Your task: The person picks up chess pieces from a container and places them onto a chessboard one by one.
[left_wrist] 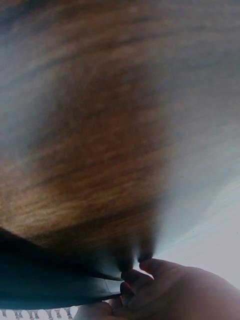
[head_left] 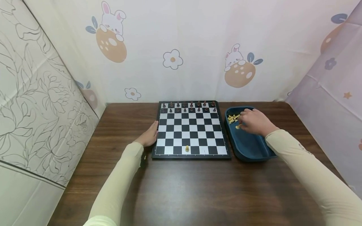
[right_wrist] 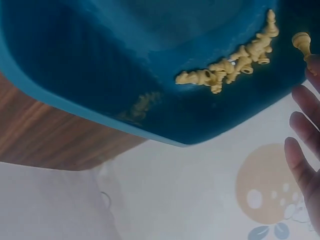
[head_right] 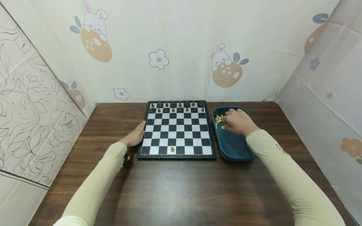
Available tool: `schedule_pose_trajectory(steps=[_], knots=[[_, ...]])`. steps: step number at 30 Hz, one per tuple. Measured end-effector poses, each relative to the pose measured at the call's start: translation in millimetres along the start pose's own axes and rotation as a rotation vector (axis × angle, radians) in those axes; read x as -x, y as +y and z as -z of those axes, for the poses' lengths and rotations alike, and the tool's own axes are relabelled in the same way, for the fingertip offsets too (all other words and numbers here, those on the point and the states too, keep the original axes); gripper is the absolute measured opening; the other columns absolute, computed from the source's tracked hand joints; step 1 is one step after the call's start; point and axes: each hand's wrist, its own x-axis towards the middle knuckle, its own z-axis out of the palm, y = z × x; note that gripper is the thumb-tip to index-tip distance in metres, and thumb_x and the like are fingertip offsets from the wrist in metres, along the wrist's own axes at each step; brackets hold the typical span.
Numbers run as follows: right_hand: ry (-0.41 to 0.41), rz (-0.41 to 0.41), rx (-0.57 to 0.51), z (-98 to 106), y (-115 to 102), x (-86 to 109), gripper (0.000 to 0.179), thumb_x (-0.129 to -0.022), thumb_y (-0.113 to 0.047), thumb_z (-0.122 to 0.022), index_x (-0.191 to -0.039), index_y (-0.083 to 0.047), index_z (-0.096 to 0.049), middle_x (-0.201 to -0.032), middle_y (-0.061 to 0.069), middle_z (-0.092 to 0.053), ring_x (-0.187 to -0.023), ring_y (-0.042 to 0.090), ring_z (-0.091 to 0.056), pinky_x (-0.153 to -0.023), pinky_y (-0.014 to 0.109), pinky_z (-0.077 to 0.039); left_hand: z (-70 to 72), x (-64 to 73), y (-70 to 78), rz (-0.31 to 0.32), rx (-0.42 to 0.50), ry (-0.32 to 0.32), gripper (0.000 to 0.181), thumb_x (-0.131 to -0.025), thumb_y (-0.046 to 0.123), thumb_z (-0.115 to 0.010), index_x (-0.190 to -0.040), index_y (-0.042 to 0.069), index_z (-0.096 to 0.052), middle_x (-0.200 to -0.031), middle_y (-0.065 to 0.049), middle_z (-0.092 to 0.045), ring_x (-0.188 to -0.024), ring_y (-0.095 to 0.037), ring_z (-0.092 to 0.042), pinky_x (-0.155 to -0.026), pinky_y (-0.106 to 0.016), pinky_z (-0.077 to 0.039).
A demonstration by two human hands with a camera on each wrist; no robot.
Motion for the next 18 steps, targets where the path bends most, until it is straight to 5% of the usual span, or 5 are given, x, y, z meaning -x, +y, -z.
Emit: schedule_pose_trajectory(steps=[18], knots=[[0.093,0.050,0.059,24,-20,-17.7,0.007,-0.074,-0.009,-0.078,-0.078,-0.008,-0.071,-0.073,0.004,-0.061,-0.071,0.021,-0.050,-0.056,0.034,-0.042,-0.2,-1.1,-0.5,0.019,0.001,-0.003,0.056,-0.104,0.018,-0.023,-0.151,-0.001,0.002,-0.158,-0.017,0.003,-0.145,-0.026,0.000,-0.116,-0.038,-0.008]])
